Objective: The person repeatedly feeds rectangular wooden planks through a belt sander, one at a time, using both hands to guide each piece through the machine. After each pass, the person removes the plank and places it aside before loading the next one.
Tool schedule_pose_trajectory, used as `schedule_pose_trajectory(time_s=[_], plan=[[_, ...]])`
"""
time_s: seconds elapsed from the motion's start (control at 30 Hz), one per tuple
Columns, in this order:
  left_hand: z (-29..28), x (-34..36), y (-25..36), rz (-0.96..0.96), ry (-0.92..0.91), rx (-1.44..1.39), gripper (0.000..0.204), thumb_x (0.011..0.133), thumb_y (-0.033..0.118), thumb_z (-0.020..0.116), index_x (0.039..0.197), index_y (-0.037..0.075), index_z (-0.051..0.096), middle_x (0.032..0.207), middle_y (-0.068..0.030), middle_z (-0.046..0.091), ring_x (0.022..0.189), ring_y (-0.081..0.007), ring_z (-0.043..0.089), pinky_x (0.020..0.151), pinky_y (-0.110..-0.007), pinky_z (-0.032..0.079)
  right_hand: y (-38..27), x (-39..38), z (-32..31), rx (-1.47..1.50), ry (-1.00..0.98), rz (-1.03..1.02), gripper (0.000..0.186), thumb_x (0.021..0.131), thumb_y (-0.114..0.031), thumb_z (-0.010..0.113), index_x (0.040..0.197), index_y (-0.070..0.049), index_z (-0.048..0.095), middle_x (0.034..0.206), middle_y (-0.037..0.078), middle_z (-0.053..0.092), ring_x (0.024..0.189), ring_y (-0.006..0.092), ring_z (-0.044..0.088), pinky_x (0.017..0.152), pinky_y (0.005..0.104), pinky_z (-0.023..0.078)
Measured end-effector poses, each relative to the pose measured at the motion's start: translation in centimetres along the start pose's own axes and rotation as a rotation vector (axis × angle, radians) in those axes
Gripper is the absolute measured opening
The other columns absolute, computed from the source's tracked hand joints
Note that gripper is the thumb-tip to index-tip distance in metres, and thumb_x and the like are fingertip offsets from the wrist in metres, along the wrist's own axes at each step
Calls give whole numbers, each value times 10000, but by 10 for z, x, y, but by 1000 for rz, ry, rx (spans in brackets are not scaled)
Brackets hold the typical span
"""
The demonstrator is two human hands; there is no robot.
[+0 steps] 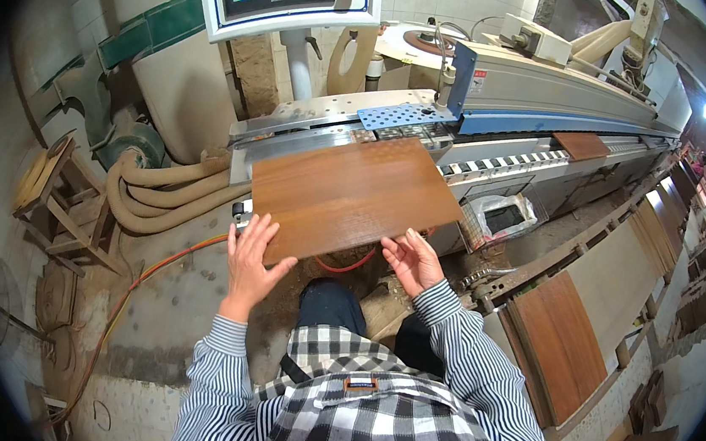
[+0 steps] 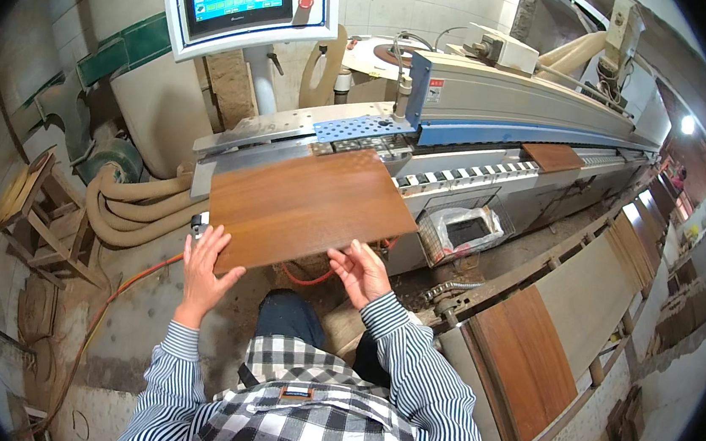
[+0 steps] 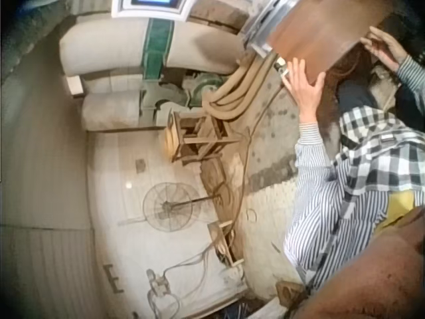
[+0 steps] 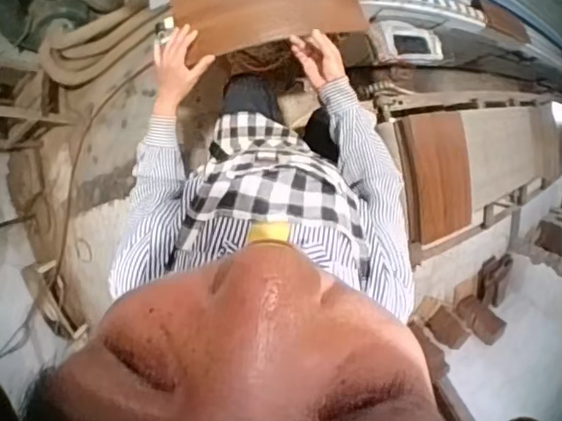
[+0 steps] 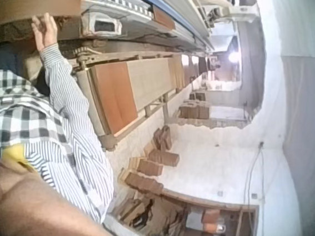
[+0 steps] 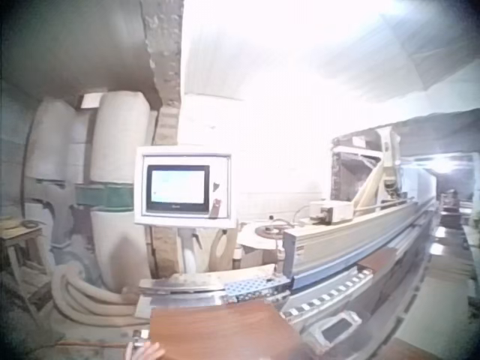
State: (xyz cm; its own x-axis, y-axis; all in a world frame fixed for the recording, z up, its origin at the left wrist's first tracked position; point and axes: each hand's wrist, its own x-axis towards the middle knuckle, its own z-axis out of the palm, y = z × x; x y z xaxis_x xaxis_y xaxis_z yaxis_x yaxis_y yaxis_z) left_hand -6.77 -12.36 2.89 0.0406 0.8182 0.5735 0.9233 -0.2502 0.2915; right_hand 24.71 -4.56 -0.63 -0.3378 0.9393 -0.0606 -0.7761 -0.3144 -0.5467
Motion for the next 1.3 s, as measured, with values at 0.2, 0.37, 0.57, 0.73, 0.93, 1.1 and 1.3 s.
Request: schedule_pose_trajectory(time_s=[0.2,0.37,0.57,0.73,0.93,1.1,1.3], plan=[[18,33,-34,-102,39,2,626,799,468,728,1281,96,580,1404,-95,531,1368,-280,411,1181,-537,112,-22,-47,-13,-309,44,-8,476,974,-185,556,1402,-9,444,1257,140,620,990,202,661,873,330,543],[30,59,-54,-158,35,-69,622,796,470,728,1267,86,591,1416,-86,523,1377,-270,399,1176,-508,170,-3,-113,-92,-1069,175,-100,345,934,-211,609,1213,-9,618,1086,130,694,959,251,665,875,357,533],[35,53,-54,-180,79,-22,684,797,486,724,1306,61,556,1462,-196,444,1341,-331,421,1113,-470,279,32,-186,-133,-2192,100,-359,323,854,-191,635,1139,-45,671,1280,155,587,1262,358,465,1067,482,362],[38,51,-53,-194,105,-1,706,804,489,720,1333,63,525,1485,-216,404,1312,-370,429,1111,-472,282,30,-178,-134,-2080,207,-299,273,852,-173,627,1080,-38,693,1260,137,605,1246,343,481,1067,480,361],[34,50,-52,-203,93,-48,691,814,445,727,1352,67,513,1479,-210,415,1327,-365,419,1118,-459,290,30,-179,-133,-2058,222,-325,254,845,-155,628,1062,-42,696,1247,125,615,1228,339,495,1054,478,370],[18,42,-59,-244,64,-268,616,818,295,753,1340,56,531,1456,-184,454,1351,-327,416,1119,-420,331,29,-178,-133,-2042,214,-349,256,834,-147,635,1060,-44,695,1241,123,618,1221,339,502,1045,471,378],[16,39,-68,-257,78,-358,538,812,260,757,1281,62,583,1361,-151,561,1353,-307,424,1124,-422,326,30,-179,-134,-2038,211,-349,256,839,-146,629,1063,-40,694,1244,128,617,1221,342,499,1046,472,377]])
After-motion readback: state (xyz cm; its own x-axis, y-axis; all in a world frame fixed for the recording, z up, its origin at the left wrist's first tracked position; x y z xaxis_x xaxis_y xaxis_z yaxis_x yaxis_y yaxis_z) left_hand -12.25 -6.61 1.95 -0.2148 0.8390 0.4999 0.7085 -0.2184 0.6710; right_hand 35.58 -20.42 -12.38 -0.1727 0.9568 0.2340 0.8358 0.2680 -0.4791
